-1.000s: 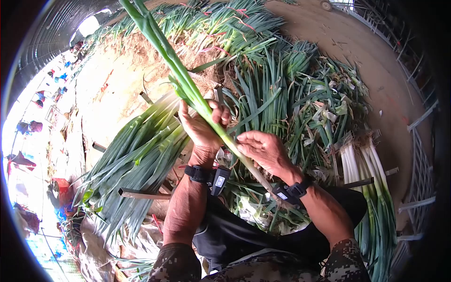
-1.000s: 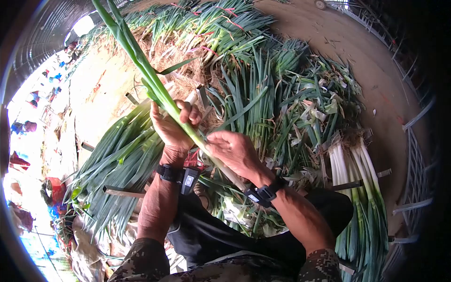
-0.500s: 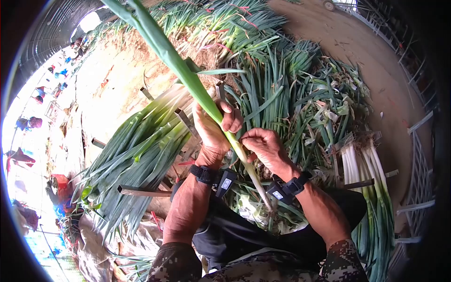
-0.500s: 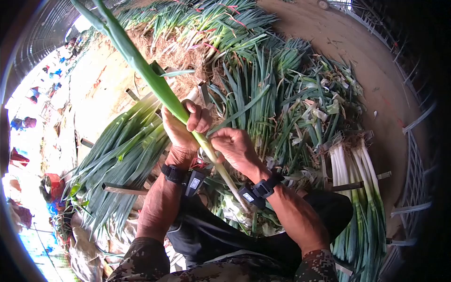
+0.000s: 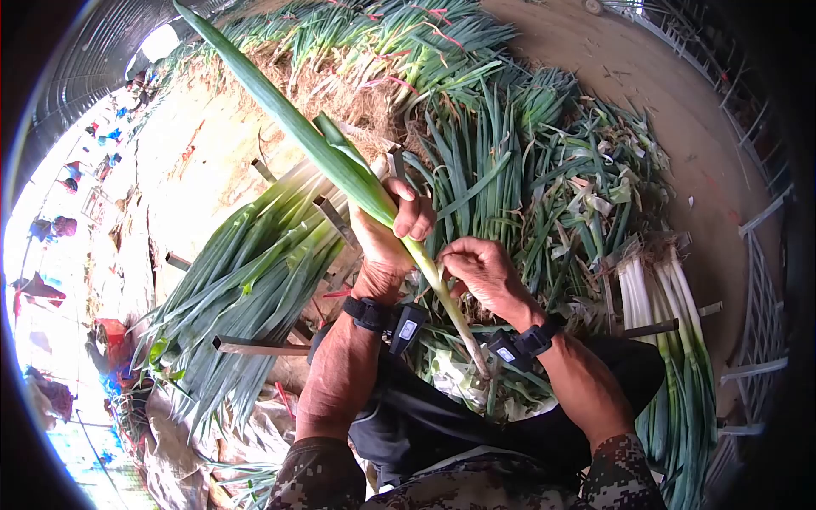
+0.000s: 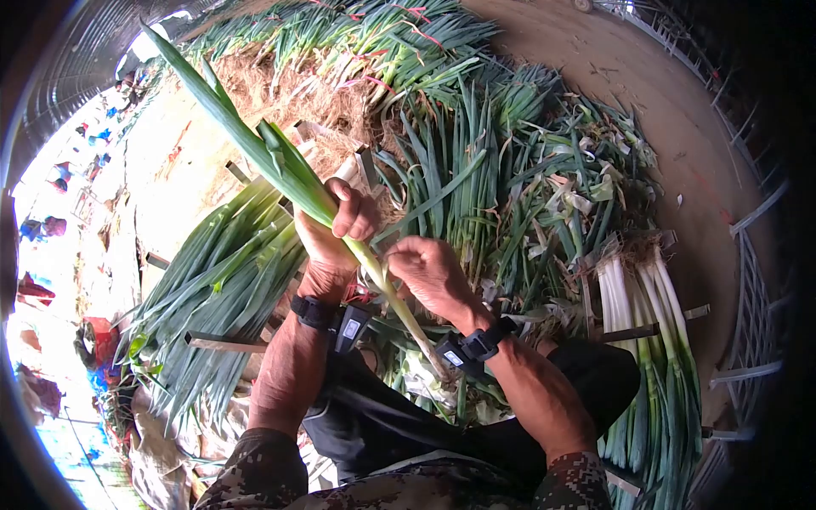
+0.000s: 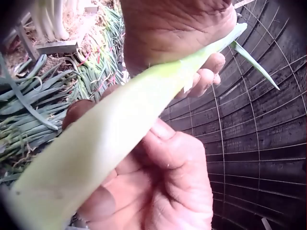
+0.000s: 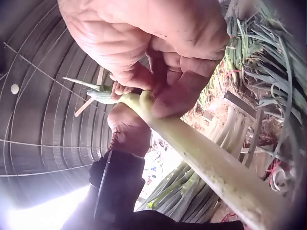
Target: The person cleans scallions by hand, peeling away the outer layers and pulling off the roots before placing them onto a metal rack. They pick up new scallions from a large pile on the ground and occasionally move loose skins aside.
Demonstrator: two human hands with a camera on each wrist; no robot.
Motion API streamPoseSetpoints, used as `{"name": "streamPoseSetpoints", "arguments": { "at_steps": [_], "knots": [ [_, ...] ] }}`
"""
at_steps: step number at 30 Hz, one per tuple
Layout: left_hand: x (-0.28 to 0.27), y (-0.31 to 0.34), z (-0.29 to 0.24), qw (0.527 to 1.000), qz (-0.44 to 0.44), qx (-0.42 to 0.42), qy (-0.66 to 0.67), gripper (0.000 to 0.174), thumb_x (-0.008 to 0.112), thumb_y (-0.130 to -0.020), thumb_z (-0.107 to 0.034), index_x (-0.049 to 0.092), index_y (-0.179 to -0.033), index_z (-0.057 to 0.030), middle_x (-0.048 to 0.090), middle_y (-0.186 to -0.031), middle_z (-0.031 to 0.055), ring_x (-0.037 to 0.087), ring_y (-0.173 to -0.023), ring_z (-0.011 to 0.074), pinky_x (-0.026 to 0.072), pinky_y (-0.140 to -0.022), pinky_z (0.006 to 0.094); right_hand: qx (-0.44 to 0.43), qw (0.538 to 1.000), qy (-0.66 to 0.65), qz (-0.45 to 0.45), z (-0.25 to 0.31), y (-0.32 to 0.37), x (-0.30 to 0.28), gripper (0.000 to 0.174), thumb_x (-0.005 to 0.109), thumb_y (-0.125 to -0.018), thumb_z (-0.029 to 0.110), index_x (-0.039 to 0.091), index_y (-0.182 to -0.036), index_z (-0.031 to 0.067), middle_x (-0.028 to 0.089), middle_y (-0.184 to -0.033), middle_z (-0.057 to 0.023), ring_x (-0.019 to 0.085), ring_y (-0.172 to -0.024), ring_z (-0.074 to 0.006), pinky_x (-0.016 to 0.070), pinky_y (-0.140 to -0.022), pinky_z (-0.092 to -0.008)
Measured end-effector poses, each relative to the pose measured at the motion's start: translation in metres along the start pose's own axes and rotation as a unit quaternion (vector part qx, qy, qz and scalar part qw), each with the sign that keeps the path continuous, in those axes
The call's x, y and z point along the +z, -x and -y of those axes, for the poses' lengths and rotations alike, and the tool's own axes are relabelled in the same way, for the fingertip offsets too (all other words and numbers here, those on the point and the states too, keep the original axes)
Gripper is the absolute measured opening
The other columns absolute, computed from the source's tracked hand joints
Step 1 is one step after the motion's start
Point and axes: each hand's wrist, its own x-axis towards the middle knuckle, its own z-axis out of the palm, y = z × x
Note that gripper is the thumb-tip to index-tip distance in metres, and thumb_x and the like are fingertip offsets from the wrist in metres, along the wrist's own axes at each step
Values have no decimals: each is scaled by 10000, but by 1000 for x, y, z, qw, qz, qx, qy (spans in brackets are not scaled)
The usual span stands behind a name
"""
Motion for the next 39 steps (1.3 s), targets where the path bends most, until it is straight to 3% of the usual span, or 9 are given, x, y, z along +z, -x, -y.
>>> {"name": "streamPoseSetpoints", "arguments": {
  "at_steps": [5,10,15,18,26,29,33,37,39],
  "knots": [
    [-10,-4,-12,998,47,45,-25,565,388,-987,-560,605,-1023,-39,368,-549,-45,374,-508,129,352,-500,292,49,949,-311,-35,-20,10,-15,174,581,-970,171,613,-1043,16,719,-979,-118,720,-850,-190,597,-602,-286],
    [-12,-5,-24,998,6,51,-47,571,364,-990,-557,625,-1004,-50,346,-513,-53,351,-457,128,325,-440,274,30,952,-299,53,-15,28,-20,151,556,-983,157,605,-1024,20,693,-883,-90,703,-763,-201,588,-638,-295],
    [-17,-4,-45,989,-104,68,-85,597,339,-994,-553,647,-925,-45,334,-468,-40,369,-424,146,327,-428,287,51,992,-31,110,-32,70,-45,137,545,-934,108,616,-898,-4,623,-731,-23,591,-642,-65,471,-572,-251],
    [-26,-5,-61,986,-90,87,-112,621,332,-993,-570,648,-914,-41,326,-460,-35,358,-423,151,314,-429,289,90,978,148,116,-81,94,-69,186,604,-883,154,638,-908,-27,657,-720,-100,641,-668,-163,498,-604,-319],
    [-34,0,-87,955,-220,133,-146,641,389,-963,-628,624,-846,-44,281,-452,-22,280,-437,138,254,-426,271,179,706,655,202,-255,160,-143,281,646,-832,300,689,-934,42,705,-867,-173,672,-797,-392,510,-716,-472],
    [-27,6,-101,927,-312,138,-157,648,368,-951,-642,617,-881,-48,311,-477,-7,309,-451,162,275,-449,290,161,750,599,230,-243,152,-149,314,599,-888,332,712,-992,58,694,-854,-192,692,-791,-353,534,-736,-464],
    [-35,4,-101,896,-382,150,-169,664,387,-939,-664,615,-895,-42,348,-500,6,338,-462,171,289,-460,308,85,945,314,-37,-108,102,-85,261,672,-885,245,673,-1038,33,701,-966,-153,704,-857,-263,557,-715,-357],
    [-29,-1,-91,874,-424,153,-181,664,403,-950,-661,597,-916,-28,379,-516,11,370,-474,173,313,-469,306,-187,916,350,-54,-49,73,-36,419,814,-780,199,643,-1138,64,686,-1112,-124,709,-923,-221,571,-745,-336],
    [-34,-1,-90,871,-439,143,-166,676,368,-972,-667,578,-910,-27,387,-520,19,380,-467,181,330,-462,304,-172,924,338,-49,-47,64,-20,362,811,-770,176,638,-1073,80,676,-1132,-98,710,-853,-242,569,-704,-364]
  ]
}}
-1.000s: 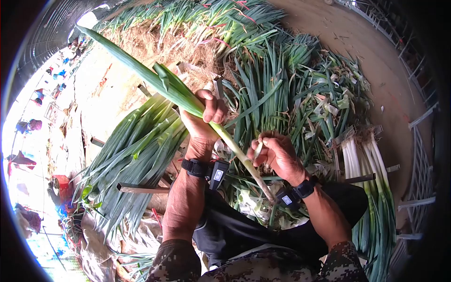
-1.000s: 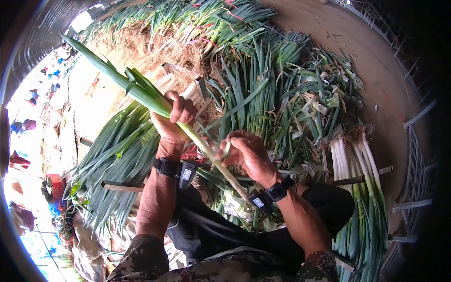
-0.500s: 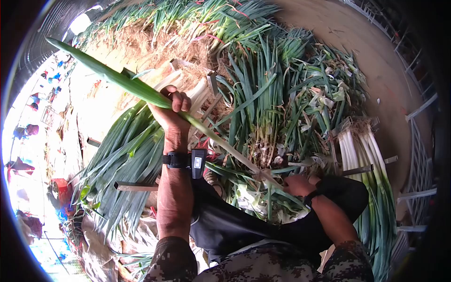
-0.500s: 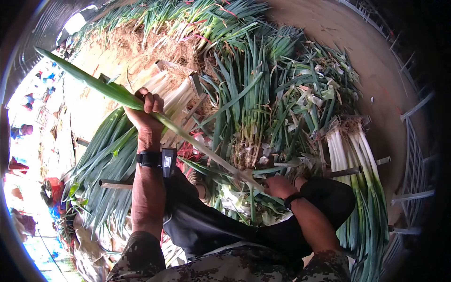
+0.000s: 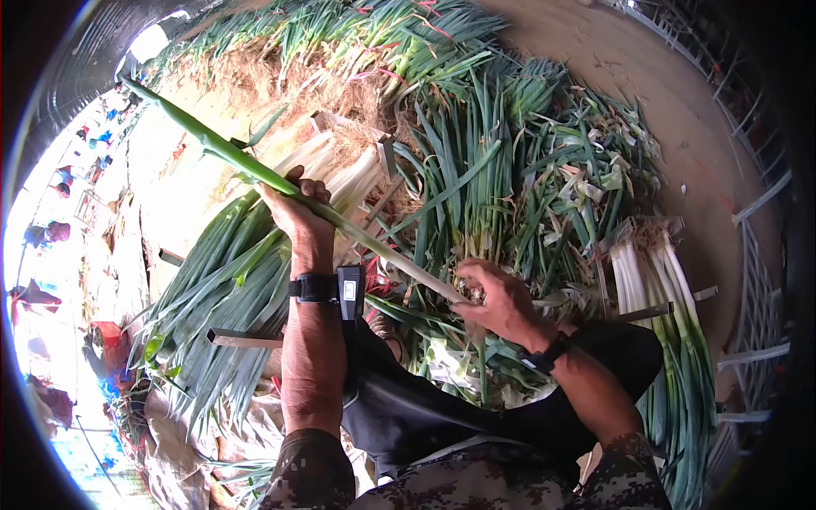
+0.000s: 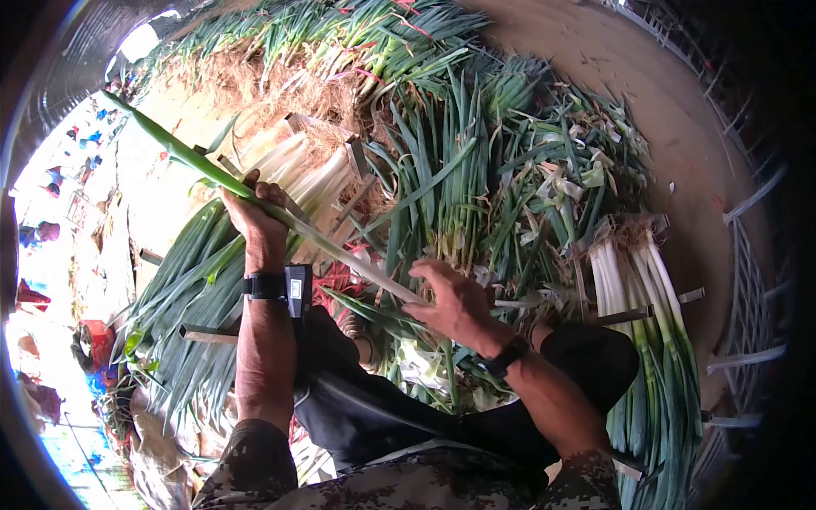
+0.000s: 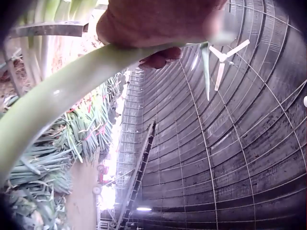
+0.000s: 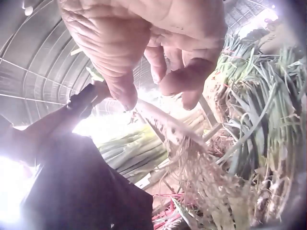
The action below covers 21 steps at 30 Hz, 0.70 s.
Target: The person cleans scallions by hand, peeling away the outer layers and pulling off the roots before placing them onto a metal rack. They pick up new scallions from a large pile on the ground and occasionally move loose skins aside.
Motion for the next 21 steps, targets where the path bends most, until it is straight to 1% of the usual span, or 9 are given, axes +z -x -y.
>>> {"name": "streamPoseSetpoints", "arguments": {
  "at_steps": [2,3,4,6,9,12,13,16,21],
  "knots": [
    [-6,-2,4,1000,5,12,-13,694,329,-988,-671,565,-938,-20,417,-548,25,401,-489,192,355,-475,313,33,999,-4,22,5,-3,11,333,810,-764,163,631,-1035,89,678,-1113,-83,709,-814,-248,565,-687,-374],
    [-7,-3,5,1000,-2,4,-7,700,322,-989,-673,560,-937,-17,418,-554,27,405,-495,190,358,-479,313,39,999,16,23,15,-7,11,299,802,-762,151,609,-977,74,690,-995,-67,704,-764,-238,556,-662,-376],
    [-8,-4,5,1000,-9,-6,-2,705,315,-990,-674,556,-936,-14,419,-560,29,409,-502,189,361,-482,313,42,999,10,28,14,-7,14,298,802,-768,153,616,-985,68,694,-964,-65,705,-768,-219,557,-668,-364],
    [-7,-3,2,999,29,-11,-16,705,311,-994,-656,563,-1049,0,495,-630,55,459,-555,200,373,-516,315,47,998,0,35,10,-9,17,297,802,-780,155,631,-1001,56,703,-901,-61,707,-775,-179,558,-679,-338],
    [3,5,1,990,136,-27,-37,754,286,-999,-637,511,-1290,21,563,-803,78,496,-694,201,390,-613,320,125,957,-235,117,5,-13,5,274,773,-840,170,662,-1049,33,720,-870,-47,691,-795,-116,548,-707,-282],
    [6,4,6,965,219,-124,71,649,384,-1006,-569,564,-1238,10,563,-796,71,500,-707,196,400,-611,306,168,903,-332,215,9,-20,-10,246,703,-919,106,644,-1120,-23,708,-956,-60,684,-854,-106,559,-757,-243],
    [6,4,8,954,251,-137,89,606,412,-1008,-549,588,-1199,-2,554,-763,49,505,-695,191,407,-607,301,169,895,-360,203,11,-19,-11,250,692,-922,153,672,-1128,11,725,-916,-40,671,-820,-74,536,-742,-238],
    [3,7,15,952,250,-127,122,565,433,-1009,-543,599,-1164,-25,532,-704,-6,484,-630,153,394,-581,290,183,904,-342,180,13,-16,-5,231,701,-904,124,668,-1103,10,723,-904,-44,678,-826,-85,544,-762,-252],
    [8,14,19,956,238,-109,130,550,456,-1004,-539,599,-1156,-30,520,-686,-6,468,-602,142,385,-576,287,145,952,-259,76,25,-15,7,191,721,-870,100,645,-1019,7,720,-883,-42,692,-823,-118,554,-778,-277]
  ]
}}
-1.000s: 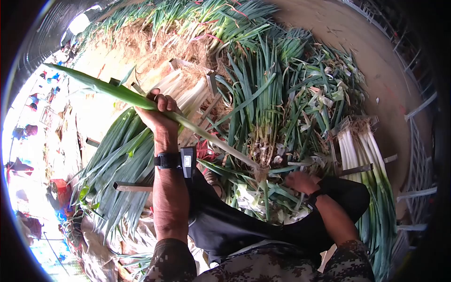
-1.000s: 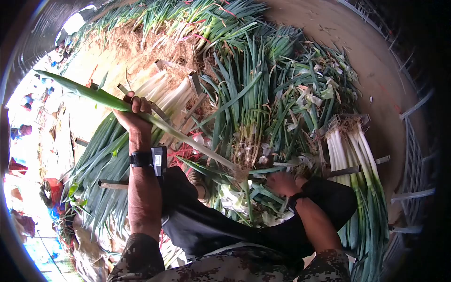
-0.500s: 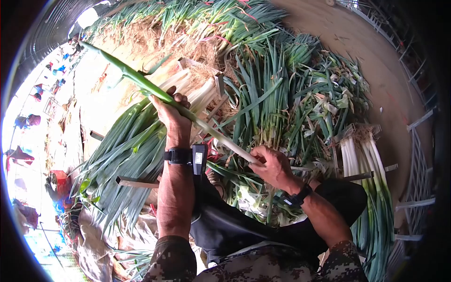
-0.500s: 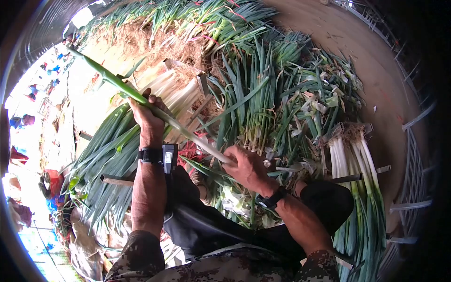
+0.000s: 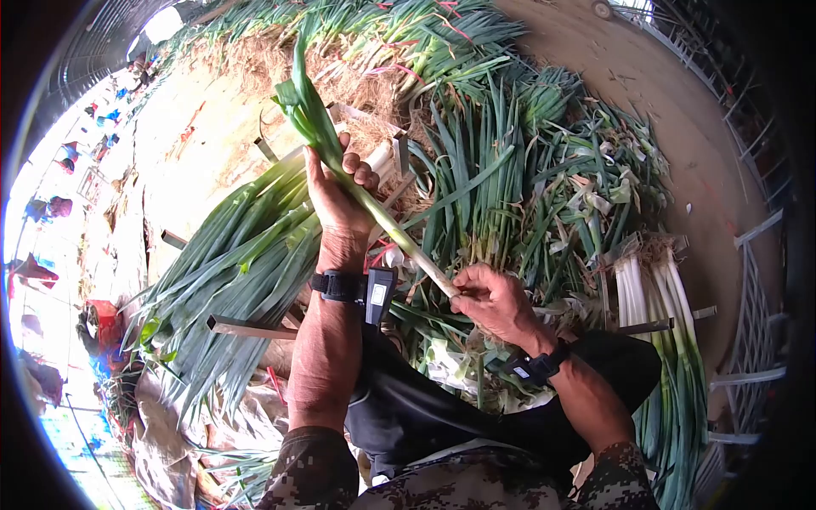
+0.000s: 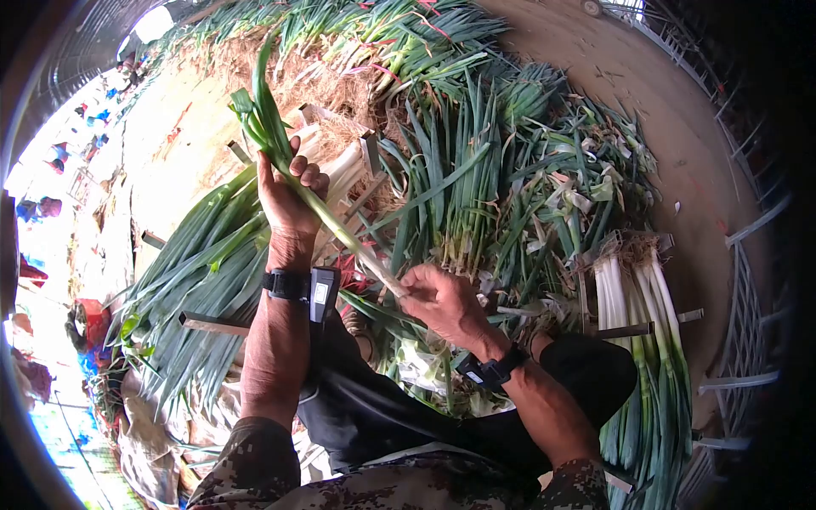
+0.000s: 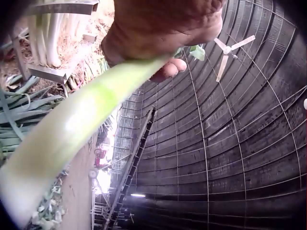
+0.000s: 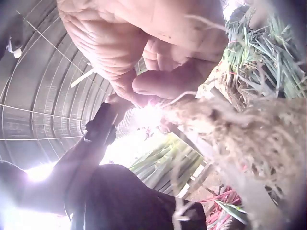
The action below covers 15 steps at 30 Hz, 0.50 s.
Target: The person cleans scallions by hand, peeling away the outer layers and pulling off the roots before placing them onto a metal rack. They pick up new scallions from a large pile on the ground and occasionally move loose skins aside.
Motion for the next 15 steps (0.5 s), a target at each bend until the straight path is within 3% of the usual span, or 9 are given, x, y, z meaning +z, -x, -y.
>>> {"name": "streamPoseSetpoints", "arguments": {
  "at_steps": [4,10,13,15],
  "knots": [
    [3,1,2,1000,-2,9,2,537,469,-1002,-534,601,-1148,-34,515,-668,-6,470,-593,143,386,-573,291,-16,999,22,-23,-4,-1,0,162,719,-857,77,638,-981,11,718,-870,-52,696,-795,-130,557,-746,-290],
    [14,8,7,1000,-25,9,0,522,499,-988,-540,595,-1140,-50,502,-646,-13,470,-577,136,384,-570,285,-18,987,159,7,3,-1,-6,120,690,-846,38,642,-957,35,703,-867,-119,697,-757,-151,548,-686,-304],
    [18,9,7,999,-44,11,-14,525,511,-979,-552,589,-1137,-58,493,-639,-17,465,-570,130,379,-564,281,-134,974,181,-3,-7,2,-1,62,655,-837,-23,637,-893,-2,707,-898,-90,673,-795,-91,540,-648,-265],
    [19,10,8,998,-52,11,-21,523,511,-979,-552,589,-1134,-58,488,-637,-17,464,-567,130,378,-562,281,-85,989,115,-25,-16,2,1,137,678,-860,19,620,-982,-2,712,-955,-96,684,-833,-125,556,-671,-286]
  ]
}}
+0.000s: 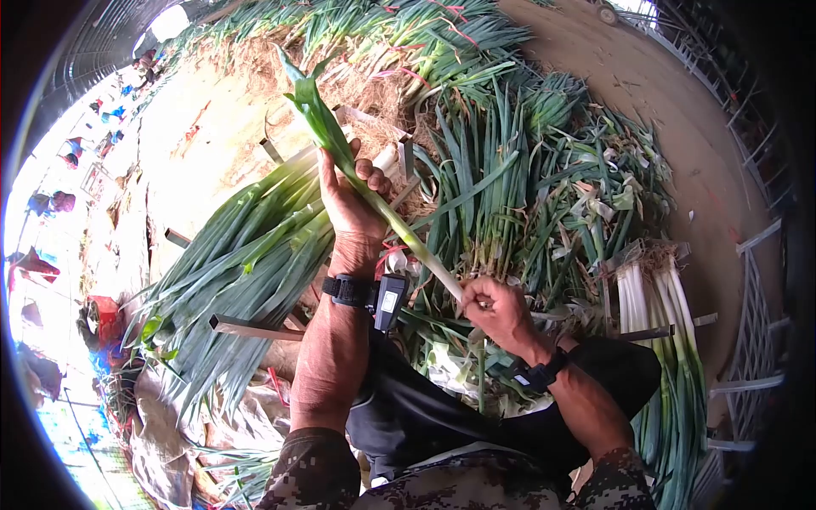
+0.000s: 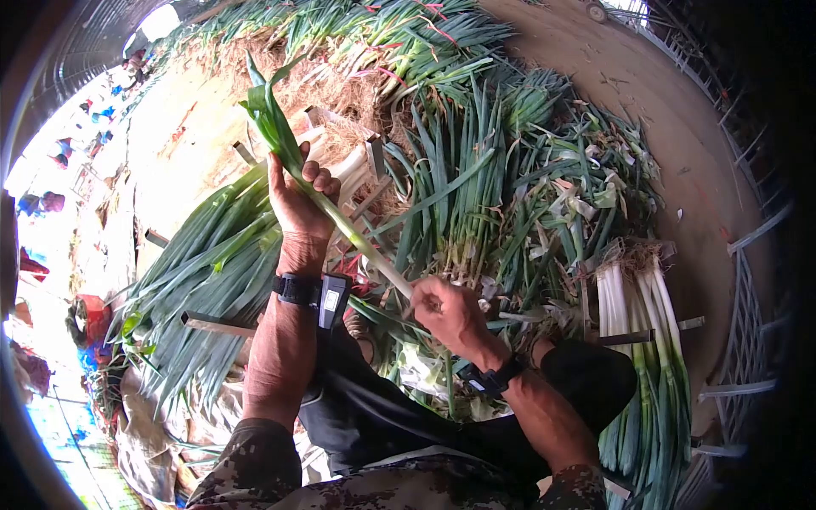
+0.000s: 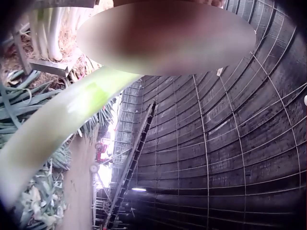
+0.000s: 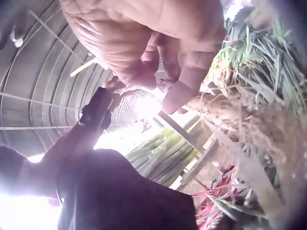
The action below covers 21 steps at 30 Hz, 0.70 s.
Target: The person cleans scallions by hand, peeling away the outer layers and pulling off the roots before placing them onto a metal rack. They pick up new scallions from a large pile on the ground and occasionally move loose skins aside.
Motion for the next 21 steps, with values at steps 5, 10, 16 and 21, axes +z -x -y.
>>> {"name": "streamPoseSetpoints", "arguments": {
  "at_steps": [5,10,16,21],
  "knots": [
    [3,3,7,1000,8,-5,2,530,503,-978,-563,596,-1108,-57,479,-621,-14,463,-561,138,375,-552,288,63,995,-81,-3,6,-15,1,280,722,-888,78,571,-1110,-3,687,-963,-73,654,-780,-104,548,-621,-246],
    [9,8,18,1000,9,-15,-11,542,494,-978,-569,601,-1095,-51,472,-593,-8,453,-524,151,371,-534,299,96,993,-62,10,12,-31,4,206,708,-911,79,582,-1050,-6,660,-825,-32,585,-626,-61,473,-503,-226],
    [12,9,21,1000,5,-26,-15,541,493,-980,-562,602,-1099,-46,465,-585,-2,451,-514,152,366,-528,297,36,998,-42,-16,-3,-29,10,181,704,-915,81,587,-1027,-1,660,-797,-25,584,-618,-61,475,-513,-227],
    [14,11,23,999,25,-25,-8,536,494,-983,-552,600,-1110,-41,464,-594,1,453,-522,151,374,-532,298,62,991,-110,-34,9,-38,9,198,738,-880,110,613,-984,-2,670,-834,-75,649,-711,-140,528,-624,-297]
  ]
}}
